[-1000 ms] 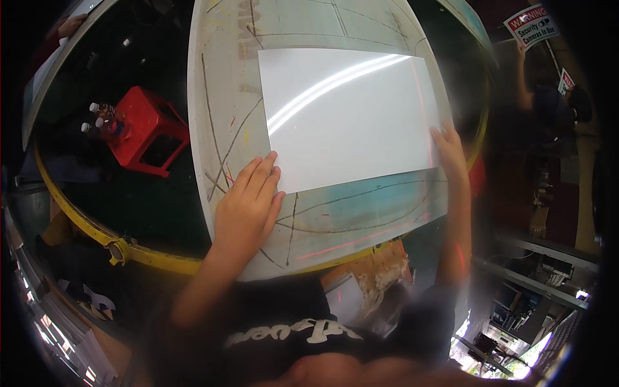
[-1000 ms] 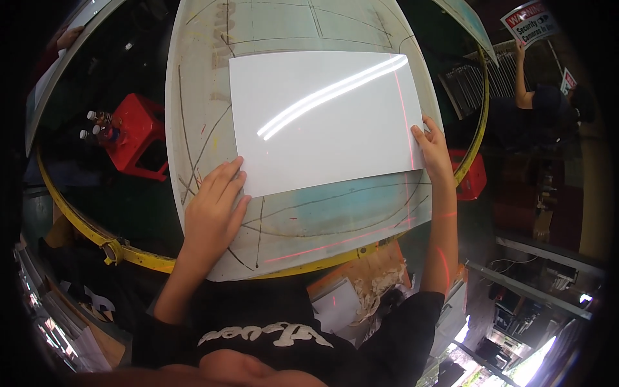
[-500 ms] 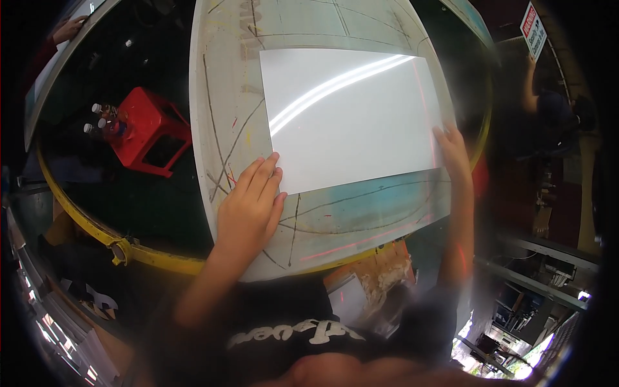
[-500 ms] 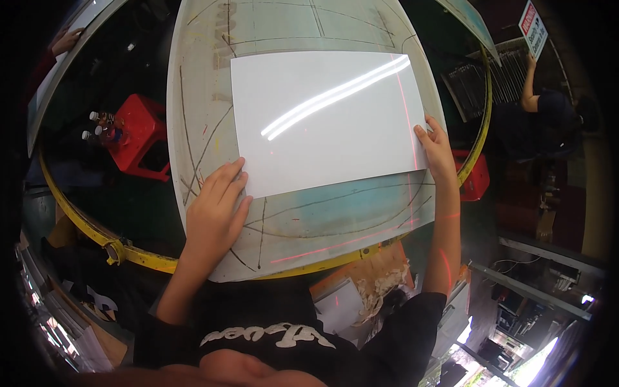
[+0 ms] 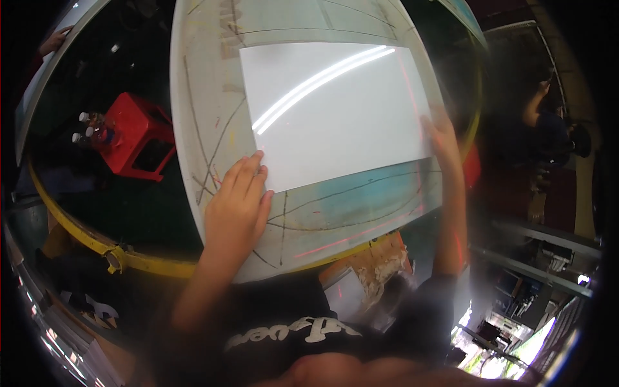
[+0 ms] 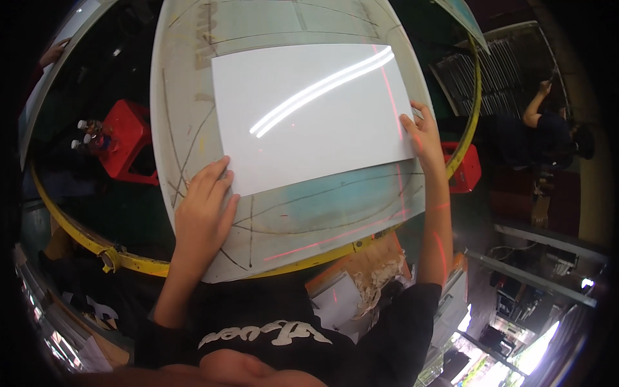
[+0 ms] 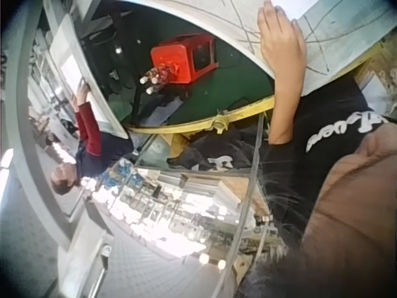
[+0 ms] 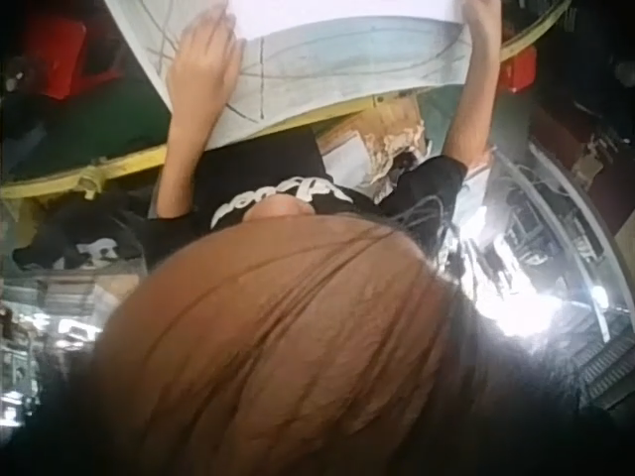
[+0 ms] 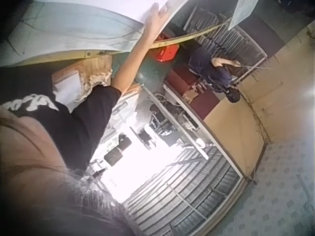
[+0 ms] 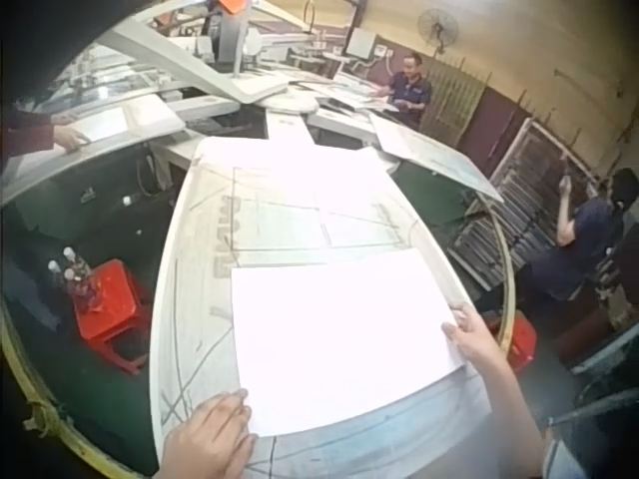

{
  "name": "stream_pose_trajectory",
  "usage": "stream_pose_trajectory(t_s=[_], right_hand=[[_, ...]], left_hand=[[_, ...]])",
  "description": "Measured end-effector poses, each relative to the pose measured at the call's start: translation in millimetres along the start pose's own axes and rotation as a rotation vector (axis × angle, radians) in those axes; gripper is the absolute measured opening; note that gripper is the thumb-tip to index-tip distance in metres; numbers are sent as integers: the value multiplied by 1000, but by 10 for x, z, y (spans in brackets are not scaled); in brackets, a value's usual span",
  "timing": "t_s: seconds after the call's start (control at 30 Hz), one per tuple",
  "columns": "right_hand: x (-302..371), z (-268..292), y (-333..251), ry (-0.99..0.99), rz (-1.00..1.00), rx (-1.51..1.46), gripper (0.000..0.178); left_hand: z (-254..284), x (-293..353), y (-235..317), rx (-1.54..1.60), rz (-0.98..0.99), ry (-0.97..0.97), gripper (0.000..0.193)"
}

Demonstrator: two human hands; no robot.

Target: Placing white rectangular sheets onto a rotating screen printing machine pallet.

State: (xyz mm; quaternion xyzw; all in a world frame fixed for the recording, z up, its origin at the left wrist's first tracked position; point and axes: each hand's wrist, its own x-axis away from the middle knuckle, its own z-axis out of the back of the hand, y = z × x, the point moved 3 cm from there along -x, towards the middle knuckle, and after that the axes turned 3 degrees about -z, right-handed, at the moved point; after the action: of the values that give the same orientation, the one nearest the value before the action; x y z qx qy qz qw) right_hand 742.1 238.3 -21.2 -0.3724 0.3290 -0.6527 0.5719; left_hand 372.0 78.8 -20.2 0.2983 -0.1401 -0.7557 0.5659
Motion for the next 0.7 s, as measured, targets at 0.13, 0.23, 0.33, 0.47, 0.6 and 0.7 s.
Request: stream_pose_trajectory(t_s=[0.13,0.23,0.33,0.47,0.6,0.7], right_hand=[[-107,75,35,63,31,196,45],[-129,48,95,121,67,258,41],[-116,19,115,158,170,313,39],[-118,-17,101,161,209,325,39],[-104,-39,63,165,202,318,38],[-94,-65,45,169,204,353,37]], left_hand=[[42,-32,29,2,6,6,30],[1,-16,-11,-10,15,-4,29],[-35,-13,-14,-75,-32,-12,31],[-14,-9,-2,-18,20,1,29],[-9,-18,-3,-17,29,1,29],[-5,-19,-10,-4,35,3,30]])
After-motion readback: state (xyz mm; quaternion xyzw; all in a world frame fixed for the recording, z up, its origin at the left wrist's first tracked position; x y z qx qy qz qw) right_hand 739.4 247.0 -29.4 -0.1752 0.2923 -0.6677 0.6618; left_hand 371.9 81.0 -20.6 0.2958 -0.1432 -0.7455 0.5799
